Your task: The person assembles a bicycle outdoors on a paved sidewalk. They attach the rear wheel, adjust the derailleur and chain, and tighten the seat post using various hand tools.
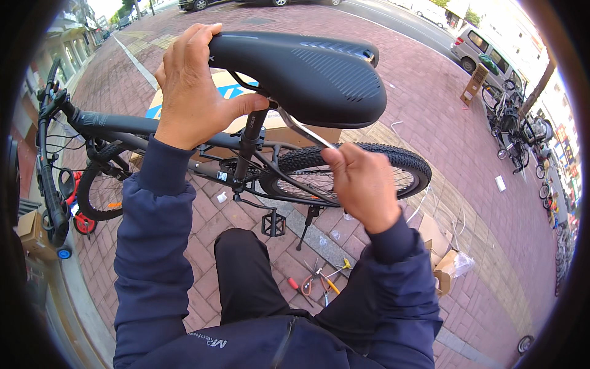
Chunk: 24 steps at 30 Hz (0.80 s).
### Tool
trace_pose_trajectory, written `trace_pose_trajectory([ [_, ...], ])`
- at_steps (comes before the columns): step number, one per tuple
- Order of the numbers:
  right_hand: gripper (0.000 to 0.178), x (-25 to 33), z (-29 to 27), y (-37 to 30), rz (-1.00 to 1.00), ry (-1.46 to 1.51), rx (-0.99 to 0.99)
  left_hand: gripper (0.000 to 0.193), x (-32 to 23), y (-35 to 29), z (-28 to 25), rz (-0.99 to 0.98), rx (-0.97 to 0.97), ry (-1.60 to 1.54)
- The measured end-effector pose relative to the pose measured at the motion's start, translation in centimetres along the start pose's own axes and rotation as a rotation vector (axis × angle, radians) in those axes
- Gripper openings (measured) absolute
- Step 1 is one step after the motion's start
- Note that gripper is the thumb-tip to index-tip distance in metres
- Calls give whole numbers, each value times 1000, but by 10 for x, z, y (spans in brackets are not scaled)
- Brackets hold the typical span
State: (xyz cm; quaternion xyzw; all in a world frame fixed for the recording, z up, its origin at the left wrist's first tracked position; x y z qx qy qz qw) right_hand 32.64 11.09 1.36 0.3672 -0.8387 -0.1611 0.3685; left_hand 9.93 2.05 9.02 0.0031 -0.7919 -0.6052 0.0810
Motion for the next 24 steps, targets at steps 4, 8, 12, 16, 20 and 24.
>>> trace_pose_trajectory([
  [4, 31, 55, -66, 12, -262, -400, 27, 115, -5, -1, 1, 61, 18, 36],
  [8, 35, 37, -52, 8, -70, -327, 107, 123, 2, -2, 3, -26, 69, 18],
  [12, 44, -4, -14, -16, 29, 93, 146, 121, 2, -2, 0, -2, 62, -35],
  [16, 49, -34, 50, -34, 120, 533, 63, 122, 2, -1, 0, 11, 79, -28],
  [20, 50, -43, 97, -36, 200, 821, 5, 124, 2, -1, 0, 0, 76, -63],
  [24, 51, -25, 136, -33, 244, 1048, 26, 124, -1, -1, 1, -21, 62, -42],
])
Point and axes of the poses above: each hand's wrist, its own y-axis towards the middle knuckle, its own z-axis out of the palm, x = y × z, the point moved 8 cm from there along y, towards the middle knuckle, and after that the axes turned 9 degrees about y, right-handed, at the moved point
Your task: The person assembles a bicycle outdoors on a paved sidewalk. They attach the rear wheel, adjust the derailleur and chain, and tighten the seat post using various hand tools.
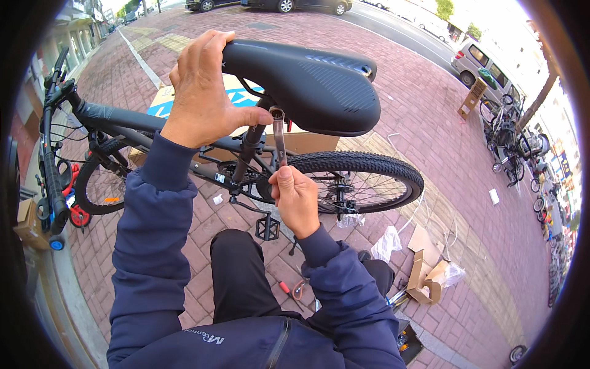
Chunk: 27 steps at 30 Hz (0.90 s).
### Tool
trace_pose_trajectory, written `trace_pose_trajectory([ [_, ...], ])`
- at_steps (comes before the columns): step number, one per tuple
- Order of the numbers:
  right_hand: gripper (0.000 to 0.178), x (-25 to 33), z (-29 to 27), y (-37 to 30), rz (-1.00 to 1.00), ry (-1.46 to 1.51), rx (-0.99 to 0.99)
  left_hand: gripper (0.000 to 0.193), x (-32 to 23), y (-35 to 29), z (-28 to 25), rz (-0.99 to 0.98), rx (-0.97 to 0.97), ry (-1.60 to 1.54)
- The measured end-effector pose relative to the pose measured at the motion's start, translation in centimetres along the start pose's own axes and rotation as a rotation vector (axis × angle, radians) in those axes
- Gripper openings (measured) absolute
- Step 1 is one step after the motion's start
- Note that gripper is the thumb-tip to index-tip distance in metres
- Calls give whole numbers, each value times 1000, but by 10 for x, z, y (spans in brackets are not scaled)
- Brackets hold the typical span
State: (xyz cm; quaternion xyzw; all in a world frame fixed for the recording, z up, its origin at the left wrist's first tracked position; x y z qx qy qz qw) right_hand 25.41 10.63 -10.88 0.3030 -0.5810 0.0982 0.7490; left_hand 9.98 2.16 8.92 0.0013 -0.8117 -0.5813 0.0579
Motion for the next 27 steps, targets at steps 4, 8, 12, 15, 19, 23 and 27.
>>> trace_pose_trajectory([
  [4, 54, -29, 32, 12, -89, 202, -28, 122, -2, 1, 2, -12, -8, 13],
  [8, 52, -32, 20, 22, -94, 82, -20, 119, -2, 2, 3, -5, -15, 40],
  [12, 46, 55, -28, 11, -206, -553, -154, 118, -2, 0, 2, -9, -7, 74],
  [15, 44, 148, -48, -2, -470, -1160, -164, 118, -4, -3, 0, -14, -10, 59],
  [19, 43, 179, -51, -2, -416, -1322, -72, 118, -3, -3, -1, -26, -2, 53],
  [23, 41, 159, -58, -10, -331, -1013, 68, 121, -5, -7, -8, -39, 54, -50],
  [27, 51, 104, -60, -36, -47, -533, 199, 90, -31, -46, -43, -74, -105, -168],
])
Point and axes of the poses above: each hand's wrist, its own y-axis towards the middle knuckle, its own z-axis out of the palm, x = y × z, the point moved 8 cm from there along y, towards the middle knuckle, and after that the axes turned 9 degrees about y, right-handed, at the moved point
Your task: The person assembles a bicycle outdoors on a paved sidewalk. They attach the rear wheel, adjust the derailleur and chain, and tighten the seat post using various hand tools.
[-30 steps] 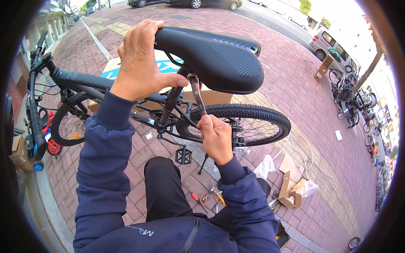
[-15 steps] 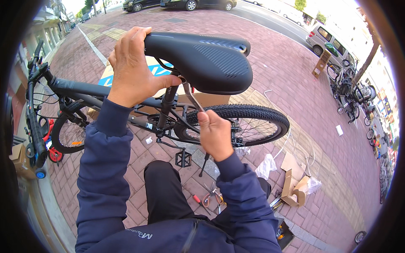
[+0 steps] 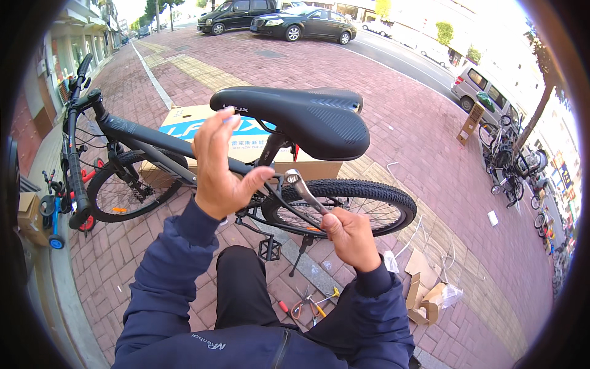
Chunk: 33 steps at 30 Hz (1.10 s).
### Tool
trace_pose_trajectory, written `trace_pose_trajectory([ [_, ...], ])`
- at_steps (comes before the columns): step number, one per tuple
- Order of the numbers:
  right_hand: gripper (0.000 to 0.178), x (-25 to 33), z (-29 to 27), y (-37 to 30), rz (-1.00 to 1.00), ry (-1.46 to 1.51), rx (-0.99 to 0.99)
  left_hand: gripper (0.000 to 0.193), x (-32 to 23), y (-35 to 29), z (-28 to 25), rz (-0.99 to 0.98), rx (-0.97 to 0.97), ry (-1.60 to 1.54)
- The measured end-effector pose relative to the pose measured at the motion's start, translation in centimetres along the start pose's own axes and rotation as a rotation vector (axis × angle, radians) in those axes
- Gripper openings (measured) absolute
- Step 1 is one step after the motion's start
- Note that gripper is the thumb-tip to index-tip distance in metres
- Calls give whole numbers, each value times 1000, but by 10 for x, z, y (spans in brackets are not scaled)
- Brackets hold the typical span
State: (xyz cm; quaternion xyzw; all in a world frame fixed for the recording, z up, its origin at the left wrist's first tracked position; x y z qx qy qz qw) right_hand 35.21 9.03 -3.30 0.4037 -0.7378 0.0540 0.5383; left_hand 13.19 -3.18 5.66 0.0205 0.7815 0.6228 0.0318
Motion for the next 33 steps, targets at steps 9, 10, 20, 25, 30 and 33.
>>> trace_pose_trajectory([
  [9, 47, 6, 16, -11, -212, 348, -78, 58, -11, -6, -7, -5, -152, -150],
  [10, 42, 11, 0, -4, -246, 389, -197, 57, 2, 14, -7, 9, -195, -41],
  [20, 54, 58, -50, 76, -155, 651, -387, 66, 71, 76, 61, -79, 199, -14],
  [25, 46, 63, -48, 77, -159, 625, -427, 69, 76, 148, 6, -36, -8, -3],
  [30, 44, 66, -49, 78, -141, 602, -475, 85, 75, 133, 62, -95, 502, -13],
  [33, 45, 68, -51, 82, -142, 648, -464, 96, 76, 112, 85, -65, 652, 113],
])
Point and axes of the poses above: each hand's wrist, its own y-axis towards the middle knuckle, its own z-axis out of the palm, x = y × z, the point moved 8 cm from there along y, towards the middle knuckle, and after that the axes turned 9 degrees about y, right-handed, at the moved point
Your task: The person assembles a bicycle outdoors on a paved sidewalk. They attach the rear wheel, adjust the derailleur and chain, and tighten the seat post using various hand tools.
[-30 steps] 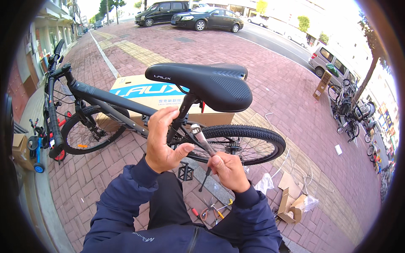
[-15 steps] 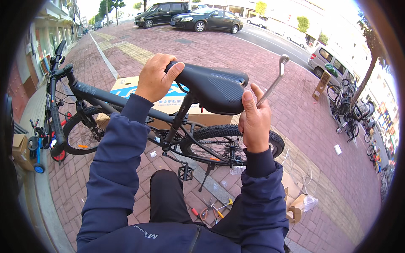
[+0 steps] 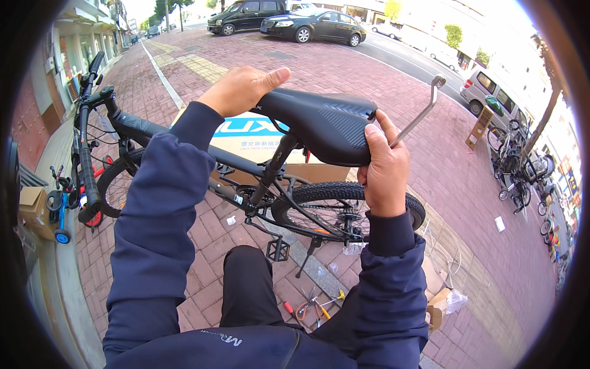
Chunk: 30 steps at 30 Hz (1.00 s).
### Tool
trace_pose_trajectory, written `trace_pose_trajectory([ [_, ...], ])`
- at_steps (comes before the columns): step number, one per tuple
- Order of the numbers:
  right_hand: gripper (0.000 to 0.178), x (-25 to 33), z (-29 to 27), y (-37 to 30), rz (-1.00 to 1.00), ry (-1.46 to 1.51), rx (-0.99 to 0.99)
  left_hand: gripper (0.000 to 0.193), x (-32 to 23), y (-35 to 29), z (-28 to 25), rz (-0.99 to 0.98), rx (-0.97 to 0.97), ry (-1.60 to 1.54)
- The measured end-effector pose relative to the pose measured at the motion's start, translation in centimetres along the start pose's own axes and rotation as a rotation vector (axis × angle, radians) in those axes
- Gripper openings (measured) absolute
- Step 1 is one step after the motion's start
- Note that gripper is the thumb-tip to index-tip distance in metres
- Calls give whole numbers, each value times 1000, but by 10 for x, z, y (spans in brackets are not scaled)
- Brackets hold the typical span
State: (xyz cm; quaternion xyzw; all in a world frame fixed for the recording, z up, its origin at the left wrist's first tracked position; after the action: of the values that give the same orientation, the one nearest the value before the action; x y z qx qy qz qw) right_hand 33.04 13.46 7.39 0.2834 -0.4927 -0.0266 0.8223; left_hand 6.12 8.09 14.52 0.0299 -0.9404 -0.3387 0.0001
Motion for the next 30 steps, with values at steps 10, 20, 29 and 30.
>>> trace_pose_trajectory([
  [10, 52, 3, 0, 0, 12, -31, 40, 61, -15, 12, -6, -147, 24, 218],
  [20, 49, 5, -1, 0, -19, -79, -16, 47, -18, 20, -72, 237, -370, 282],
  [29, 49, 16, 8, -1, 2, -150, 17, 55, 31, 72, -64, 310, -320, 379],
  [30, 50, 13, 6, -1, 29, -149, -4, 60, 37, 75, -65, 279, -290, 364],
])
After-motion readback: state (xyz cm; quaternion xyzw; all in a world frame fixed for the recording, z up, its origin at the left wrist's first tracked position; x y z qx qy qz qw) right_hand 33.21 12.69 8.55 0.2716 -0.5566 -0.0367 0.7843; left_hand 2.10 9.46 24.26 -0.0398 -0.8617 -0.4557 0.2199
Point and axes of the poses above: each hand's wrist, its own y-axis towards the middle knuckle, its own z-axis out of the palm, x = y × z, the point moved 8 cm from there along y, towards the middle knuckle, and after that the axes turned 9 degrees about y, right-handed, at the moved point
